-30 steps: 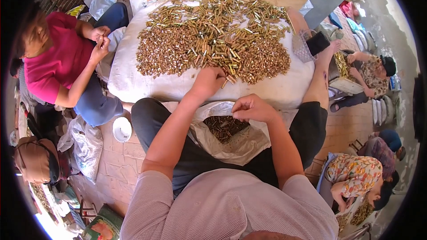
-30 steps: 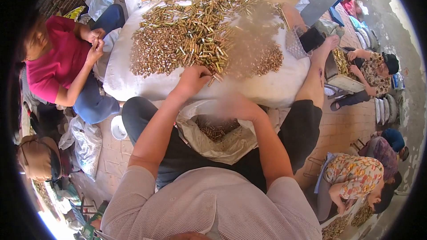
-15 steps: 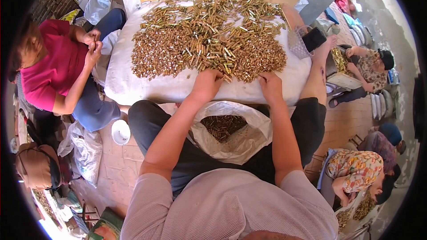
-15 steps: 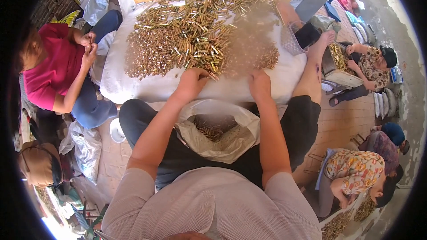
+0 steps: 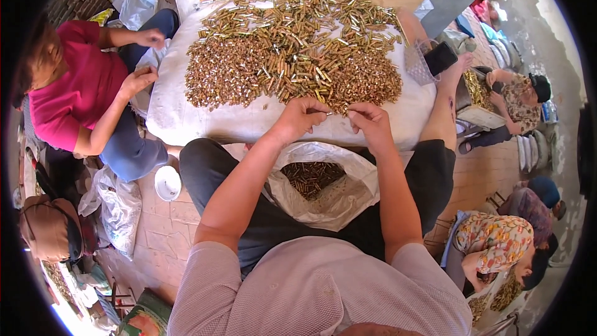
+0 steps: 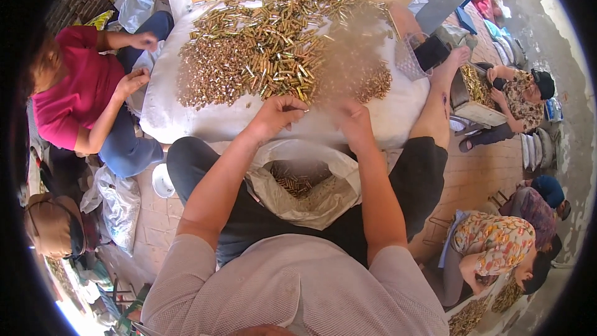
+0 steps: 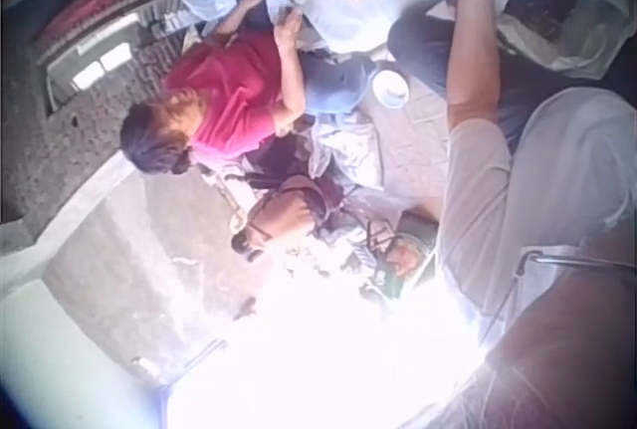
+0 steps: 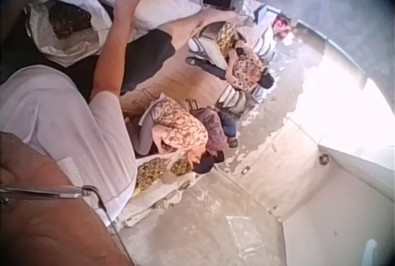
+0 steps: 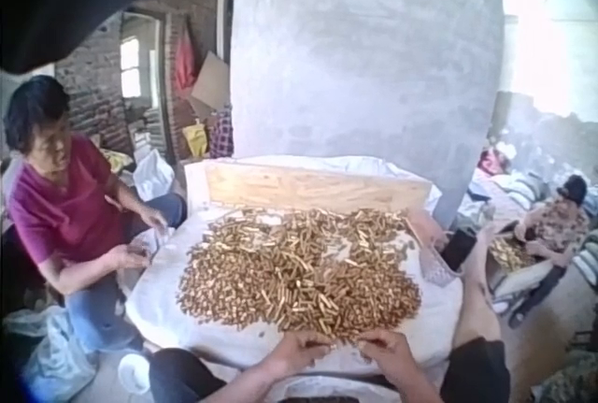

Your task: The person assembles small brass casings and metal projectiles by hand.

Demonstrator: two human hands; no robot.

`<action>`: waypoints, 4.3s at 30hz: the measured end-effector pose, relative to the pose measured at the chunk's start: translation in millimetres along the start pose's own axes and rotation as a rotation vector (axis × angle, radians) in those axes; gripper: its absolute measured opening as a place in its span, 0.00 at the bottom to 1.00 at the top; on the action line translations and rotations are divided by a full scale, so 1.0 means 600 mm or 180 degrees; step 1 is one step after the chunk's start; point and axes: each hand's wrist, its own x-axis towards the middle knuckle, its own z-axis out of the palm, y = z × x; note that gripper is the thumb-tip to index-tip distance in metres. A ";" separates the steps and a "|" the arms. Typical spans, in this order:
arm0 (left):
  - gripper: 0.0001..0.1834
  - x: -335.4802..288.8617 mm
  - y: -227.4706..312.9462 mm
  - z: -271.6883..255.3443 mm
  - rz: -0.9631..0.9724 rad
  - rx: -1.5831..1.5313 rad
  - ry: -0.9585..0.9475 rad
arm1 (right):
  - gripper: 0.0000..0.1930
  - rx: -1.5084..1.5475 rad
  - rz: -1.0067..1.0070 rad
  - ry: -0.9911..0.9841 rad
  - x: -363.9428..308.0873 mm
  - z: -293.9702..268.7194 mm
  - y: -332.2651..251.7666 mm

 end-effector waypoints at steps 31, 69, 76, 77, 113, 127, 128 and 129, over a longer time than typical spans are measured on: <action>0.07 -0.003 0.001 0.027 0.0637 0.0091 -0.0004 | 0.06 0.0958 0.0361 -0.0400 -0.029 0.032 -0.029; 0.06 0.025 -0.038 0.020 0.0901 0.3479 0.0544 | 0.07 -0.3136 -0.1265 0.0359 0.010 -0.014 0.039; 0.09 0.018 -0.013 0.013 0.1079 0.2019 0.0164 | 0.05 -0.0904 -0.0411 0.0050 0.003 -0.012 0.044; 0.09 0.013 -0.010 0.013 0.0927 0.1658 0.0096 | 0.06 -0.0020 0.0119 -0.0113 -0.002 -0.001 0.028; 0.05 0.011 -0.006 0.029 0.0682 0.0305 -0.0152 | 0.06 0.1009 0.0556 -0.0472 -0.027 0.014 -0.026; 0.10 0.027 0.010 -0.010 0.1421 0.2102 0.0814 | 0.04 0.0461 0.0694 -0.1098 -0.050 0.021 -0.039; 0.10 0.032 0.012 -0.006 0.1428 0.2099 0.0794 | 0.04 -0.0033 0.0573 -0.1522 -0.052 0.021 -0.035; 0.09 0.033 0.011 -0.007 0.1503 0.2595 0.0954 | 0.04 -0.0720 0.0588 -0.1904 -0.051 0.036 -0.054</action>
